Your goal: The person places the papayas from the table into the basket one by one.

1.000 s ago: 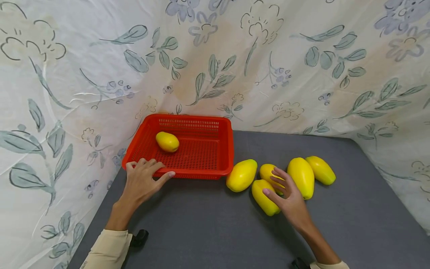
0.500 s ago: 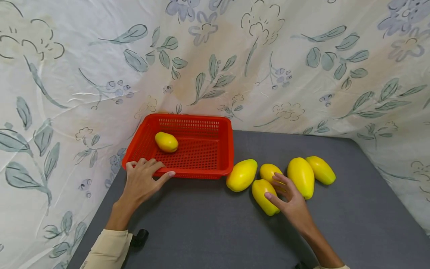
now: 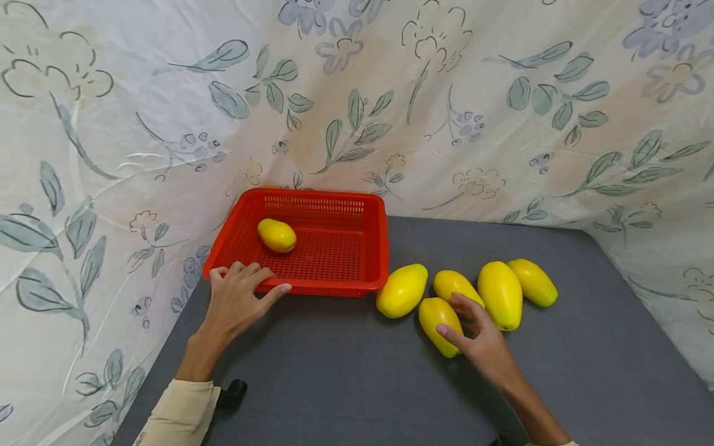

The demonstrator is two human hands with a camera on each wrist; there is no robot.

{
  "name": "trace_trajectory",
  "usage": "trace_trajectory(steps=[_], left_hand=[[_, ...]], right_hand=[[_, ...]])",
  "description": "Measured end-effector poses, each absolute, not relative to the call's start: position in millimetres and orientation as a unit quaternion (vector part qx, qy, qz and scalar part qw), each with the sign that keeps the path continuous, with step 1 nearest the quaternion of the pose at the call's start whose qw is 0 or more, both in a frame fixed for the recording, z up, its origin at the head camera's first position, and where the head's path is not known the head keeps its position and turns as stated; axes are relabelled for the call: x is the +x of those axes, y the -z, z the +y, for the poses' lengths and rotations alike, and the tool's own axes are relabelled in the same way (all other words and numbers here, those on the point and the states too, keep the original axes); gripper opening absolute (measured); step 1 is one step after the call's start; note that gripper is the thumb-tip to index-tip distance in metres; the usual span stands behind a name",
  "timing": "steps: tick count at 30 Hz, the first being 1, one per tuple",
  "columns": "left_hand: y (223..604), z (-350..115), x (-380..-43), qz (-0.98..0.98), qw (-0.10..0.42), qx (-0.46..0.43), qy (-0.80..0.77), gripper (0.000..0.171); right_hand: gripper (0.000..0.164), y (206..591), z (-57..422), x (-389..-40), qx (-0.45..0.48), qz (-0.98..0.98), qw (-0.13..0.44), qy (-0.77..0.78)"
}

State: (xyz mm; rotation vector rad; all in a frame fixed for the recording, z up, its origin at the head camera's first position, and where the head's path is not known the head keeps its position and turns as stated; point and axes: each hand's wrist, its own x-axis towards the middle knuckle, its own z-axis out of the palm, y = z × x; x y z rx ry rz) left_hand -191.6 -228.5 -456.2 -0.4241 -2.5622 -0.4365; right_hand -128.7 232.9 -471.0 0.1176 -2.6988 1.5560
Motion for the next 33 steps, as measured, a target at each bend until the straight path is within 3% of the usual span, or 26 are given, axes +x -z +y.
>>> trace_trajectory(steps=[14,33], left_hand=[[456,-228,-190,-0.944,0.249,-0.152,0.157,0.047],[455,-220,-192,-0.946,0.244,-0.141,0.158,0.048]], right_hand=[[0.080,472,231,-130,0.021,-0.877,-0.014,-0.479],[0.076,475,239,-142,0.022,-0.892,-0.010,-0.451]])
